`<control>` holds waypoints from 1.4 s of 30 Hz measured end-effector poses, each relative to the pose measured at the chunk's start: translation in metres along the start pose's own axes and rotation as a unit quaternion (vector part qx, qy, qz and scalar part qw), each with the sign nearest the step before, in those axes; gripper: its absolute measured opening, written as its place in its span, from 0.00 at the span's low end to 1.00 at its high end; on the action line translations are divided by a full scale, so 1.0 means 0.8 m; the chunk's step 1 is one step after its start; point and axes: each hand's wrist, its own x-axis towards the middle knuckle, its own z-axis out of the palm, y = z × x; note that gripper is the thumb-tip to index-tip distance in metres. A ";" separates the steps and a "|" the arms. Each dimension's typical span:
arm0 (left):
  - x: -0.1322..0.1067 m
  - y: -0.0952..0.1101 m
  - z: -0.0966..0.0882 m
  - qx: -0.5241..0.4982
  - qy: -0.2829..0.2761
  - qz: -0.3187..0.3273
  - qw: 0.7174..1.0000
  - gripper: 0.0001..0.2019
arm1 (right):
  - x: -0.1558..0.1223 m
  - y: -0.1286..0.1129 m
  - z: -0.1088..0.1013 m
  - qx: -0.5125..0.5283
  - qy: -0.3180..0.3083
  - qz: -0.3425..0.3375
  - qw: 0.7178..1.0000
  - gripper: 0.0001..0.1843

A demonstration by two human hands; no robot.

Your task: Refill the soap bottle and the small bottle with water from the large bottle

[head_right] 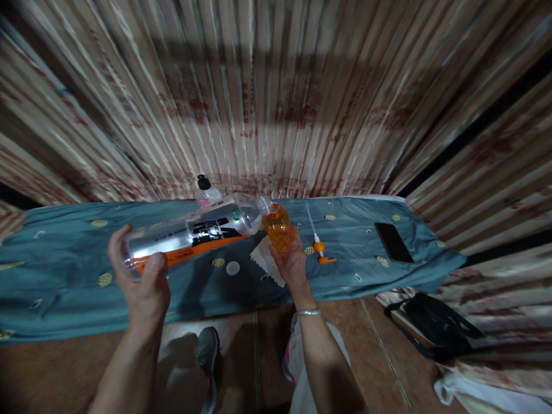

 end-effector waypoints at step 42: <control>0.009 -0.001 -0.004 -0.014 -0.018 0.016 1.000 0.44 | 0.001 0.001 -0.012 0.001 -0.040 0.002 0.999 0.51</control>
